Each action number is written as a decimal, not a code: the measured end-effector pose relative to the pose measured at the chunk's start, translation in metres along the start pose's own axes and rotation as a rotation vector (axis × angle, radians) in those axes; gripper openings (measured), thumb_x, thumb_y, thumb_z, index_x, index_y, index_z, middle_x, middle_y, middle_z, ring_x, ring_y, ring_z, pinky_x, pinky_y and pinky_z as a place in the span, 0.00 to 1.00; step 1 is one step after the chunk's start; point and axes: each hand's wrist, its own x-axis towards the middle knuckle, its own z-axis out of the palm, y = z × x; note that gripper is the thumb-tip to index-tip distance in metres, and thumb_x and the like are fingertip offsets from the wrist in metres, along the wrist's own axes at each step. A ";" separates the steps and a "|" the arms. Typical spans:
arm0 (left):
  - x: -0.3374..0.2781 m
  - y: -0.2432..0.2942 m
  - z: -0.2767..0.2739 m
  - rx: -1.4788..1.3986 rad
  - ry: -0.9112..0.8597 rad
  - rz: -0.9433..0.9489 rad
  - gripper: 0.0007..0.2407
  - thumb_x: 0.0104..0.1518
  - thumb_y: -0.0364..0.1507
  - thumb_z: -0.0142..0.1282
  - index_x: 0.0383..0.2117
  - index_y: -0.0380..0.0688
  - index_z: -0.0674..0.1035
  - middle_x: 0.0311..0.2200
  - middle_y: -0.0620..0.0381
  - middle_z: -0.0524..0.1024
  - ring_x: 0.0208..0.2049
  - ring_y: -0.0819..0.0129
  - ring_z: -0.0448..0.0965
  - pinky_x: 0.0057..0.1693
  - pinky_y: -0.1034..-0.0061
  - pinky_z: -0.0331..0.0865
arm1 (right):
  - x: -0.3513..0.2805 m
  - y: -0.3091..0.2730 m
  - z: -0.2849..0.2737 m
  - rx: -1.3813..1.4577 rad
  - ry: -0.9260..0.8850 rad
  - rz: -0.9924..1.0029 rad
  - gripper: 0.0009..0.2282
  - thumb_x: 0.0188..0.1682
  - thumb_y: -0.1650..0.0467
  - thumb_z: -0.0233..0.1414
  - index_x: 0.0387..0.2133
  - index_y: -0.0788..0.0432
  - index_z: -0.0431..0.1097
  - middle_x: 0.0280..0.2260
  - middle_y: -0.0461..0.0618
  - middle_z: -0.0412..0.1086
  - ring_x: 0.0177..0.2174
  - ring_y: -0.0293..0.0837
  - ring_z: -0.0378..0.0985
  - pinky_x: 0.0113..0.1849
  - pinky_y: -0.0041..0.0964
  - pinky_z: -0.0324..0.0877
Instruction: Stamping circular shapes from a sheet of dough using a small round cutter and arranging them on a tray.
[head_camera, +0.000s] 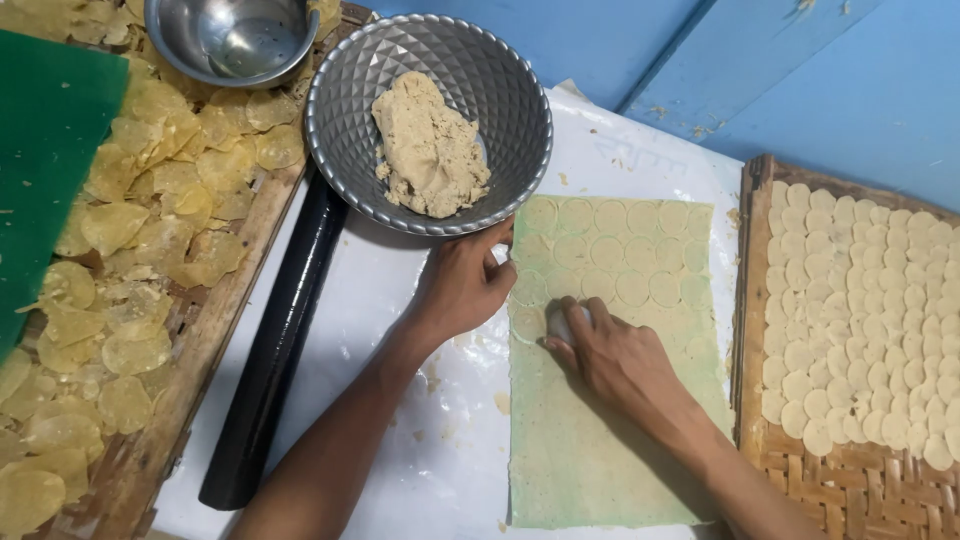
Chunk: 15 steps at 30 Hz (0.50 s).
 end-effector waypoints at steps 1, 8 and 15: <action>0.000 -0.002 0.000 0.002 -0.002 -0.001 0.23 0.49 0.30 0.52 0.56 0.46 0.77 0.24 0.53 0.84 0.28 0.55 0.86 0.38 0.62 0.74 | 0.000 -0.005 0.004 0.003 0.000 0.001 0.22 0.57 0.57 0.34 0.59 0.54 0.58 0.36 0.56 0.70 0.33 0.57 0.85 0.34 0.54 0.79; 0.001 -0.012 0.007 -0.015 0.008 0.005 0.24 0.50 0.29 0.53 0.58 0.42 0.75 0.38 0.51 0.85 0.31 0.51 0.86 0.41 0.58 0.74 | -0.005 -0.019 -0.002 0.000 0.033 0.119 0.22 0.58 0.56 0.30 0.58 0.53 0.57 0.35 0.55 0.70 0.32 0.56 0.85 0.35 0.51 0.79; 0.000 -0.008 0.006 0.000 -0.001 0.003 0.25 0.51 0.30 0.53 0.59 0.43 0.74 0.41 0.52 0.85 0.32 0.51 0.86 0.42 0.56 0.75 | -0.015 -0.012 -0.006 0.315 0.061 0.162 0.22 0.54 0.56 0.37 0.57 0.53 0.58 0.37 0.62 0.74 0.32 0.64 0.85 0.36 0.62 0.78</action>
